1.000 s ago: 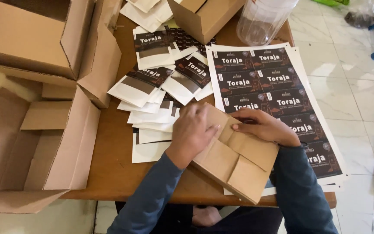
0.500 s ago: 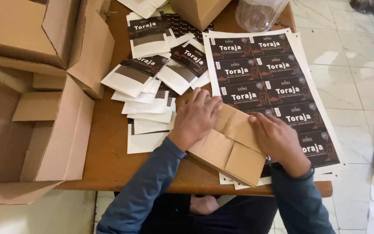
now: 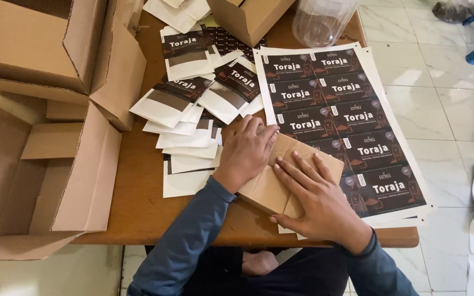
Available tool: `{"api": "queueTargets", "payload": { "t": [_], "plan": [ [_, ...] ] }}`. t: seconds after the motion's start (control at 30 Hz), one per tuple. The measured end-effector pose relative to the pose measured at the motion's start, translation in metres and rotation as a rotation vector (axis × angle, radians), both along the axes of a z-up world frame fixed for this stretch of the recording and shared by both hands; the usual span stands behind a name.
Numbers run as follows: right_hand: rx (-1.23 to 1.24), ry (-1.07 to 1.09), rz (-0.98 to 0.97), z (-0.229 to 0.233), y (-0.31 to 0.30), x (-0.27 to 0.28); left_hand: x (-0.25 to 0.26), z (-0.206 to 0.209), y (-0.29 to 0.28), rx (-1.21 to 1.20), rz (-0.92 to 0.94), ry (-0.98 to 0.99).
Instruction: Folding and assembling individual coffee pouches from pre-printed flat materials
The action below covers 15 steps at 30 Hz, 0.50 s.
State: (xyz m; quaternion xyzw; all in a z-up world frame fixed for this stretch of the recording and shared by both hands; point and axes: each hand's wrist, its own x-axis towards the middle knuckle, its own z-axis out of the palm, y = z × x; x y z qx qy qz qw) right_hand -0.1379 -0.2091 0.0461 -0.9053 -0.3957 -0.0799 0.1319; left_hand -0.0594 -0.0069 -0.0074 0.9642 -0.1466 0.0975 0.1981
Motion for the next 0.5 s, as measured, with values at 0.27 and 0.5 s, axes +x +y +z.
{"api": "queueTargets", "payload": {
  "t": [0.27, 0.5],
  "plan": [
    [0.045, -0.026, 0.036, -0.004, -0.003, -0.003, -0.006, 0.018, 0.001, -0.055, -0.029, -0.143],
    [0.089, -0.031, 0.014, -0.011, -0.005, -0.005, -0.036, 0.023, 0.006, -0.093, -0.266, -0.306]
  ]
}}
